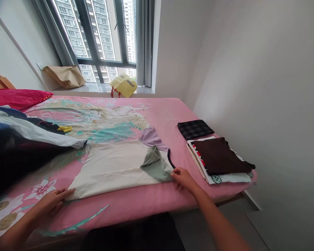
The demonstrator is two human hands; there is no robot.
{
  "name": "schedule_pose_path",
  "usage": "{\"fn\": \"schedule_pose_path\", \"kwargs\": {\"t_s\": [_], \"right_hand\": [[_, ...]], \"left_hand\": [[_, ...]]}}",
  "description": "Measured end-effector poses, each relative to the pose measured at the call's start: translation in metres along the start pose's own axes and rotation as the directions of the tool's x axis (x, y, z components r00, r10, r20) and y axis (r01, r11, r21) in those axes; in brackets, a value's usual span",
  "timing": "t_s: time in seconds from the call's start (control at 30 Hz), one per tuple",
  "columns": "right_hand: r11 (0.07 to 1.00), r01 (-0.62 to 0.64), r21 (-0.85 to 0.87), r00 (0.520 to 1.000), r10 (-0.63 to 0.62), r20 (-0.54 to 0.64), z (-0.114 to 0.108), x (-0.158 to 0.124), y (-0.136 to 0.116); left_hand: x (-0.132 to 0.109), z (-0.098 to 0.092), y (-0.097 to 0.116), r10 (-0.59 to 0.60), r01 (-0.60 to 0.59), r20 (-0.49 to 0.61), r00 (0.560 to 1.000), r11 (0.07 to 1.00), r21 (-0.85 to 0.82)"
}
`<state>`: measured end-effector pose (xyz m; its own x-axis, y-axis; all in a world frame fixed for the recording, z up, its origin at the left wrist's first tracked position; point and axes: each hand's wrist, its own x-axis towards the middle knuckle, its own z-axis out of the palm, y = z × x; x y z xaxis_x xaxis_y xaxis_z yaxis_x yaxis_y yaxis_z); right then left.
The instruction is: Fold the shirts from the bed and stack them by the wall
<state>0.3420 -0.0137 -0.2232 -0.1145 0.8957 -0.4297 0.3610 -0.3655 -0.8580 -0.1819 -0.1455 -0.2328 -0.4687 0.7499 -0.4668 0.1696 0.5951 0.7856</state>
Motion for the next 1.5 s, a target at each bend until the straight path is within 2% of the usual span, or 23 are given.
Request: {"fn": "schedule_pose_path", "kwargs": {"t_s": [0.13,0.33,0.47,0.57,0.67,0.8,0.93,1.13,1.23,1.5], "right_hand": [[0.996,-0.017,0.092,1.0,0.016,0.012,0.001,-0.001,0.008],[0.992,0.071,0.104,0.996,-0.065,-0.067,0.0,-0.011,0.02],[0.984,0.178,0.015,0.983,-0.177,-0.054,-0.012,-0.023,0.044],[0.993,0.113,-0.02,0.993,-0.114,-0.043,-0.02,-0.032,0.066],[0.999,0.034,-0.009,0.998,-0.035,-0.058,-0.019,-0.038,0.075],[1.0,0.003,-0.008,0.995,-0.004,-0.098,-0.011,-0.042,0.072],[1.0,-0.01,0.028,0.994,0.013,-0.11,-0.007,-0.047,0.066],[0.997,-0.066,0.049,0.996,0.068,-0.051,-0.005,-0.055,0.054],[0.996,-0.072,0.058,0.997,0.073,-0.024,-0.003,-0.056,0.05],[0.997,-0.079,0.007,0.996,0.08,-0.038,-0.004,-0.05,0.046]], "left_hand": [[-0.009,0.008,-0.003,-0.043,0.051,0.06,0.997,0.987,-0.15],[-0.025,0.007,0.001,-0.028,0.038,0.074,0.997,0.989,-0.144],[-0.046,0.005,-0.013,-0.03,0.034,0.088,0.996,0.998,-0.044],[-0.065,0.007,-0.027,-0.029,0.028,0.106,0.994,1.0,0.005],[-0.077,0.01,-0.03,-0.013,0.013,0.101,0.995,1.0,0.004],[-0.079,0.011,-0.027,0.008,-0.01,0.085,0.996,0.999,0.031],[-0.075,0.01,-0.03,-0.027,0.024,0.049,0.998,0.998,0.062],[-0.08,0.013,-0.026,0.029,-0.035,0.055,0.998,0.994,0.107],[-0.081,0.016,-0.022,0.021,-0.023,0.023,1.0,0.993,0.117],[-0.075,0.018,-0.021,0.029,-0.026,-0.012,1.0,0.982,0.186]]}}
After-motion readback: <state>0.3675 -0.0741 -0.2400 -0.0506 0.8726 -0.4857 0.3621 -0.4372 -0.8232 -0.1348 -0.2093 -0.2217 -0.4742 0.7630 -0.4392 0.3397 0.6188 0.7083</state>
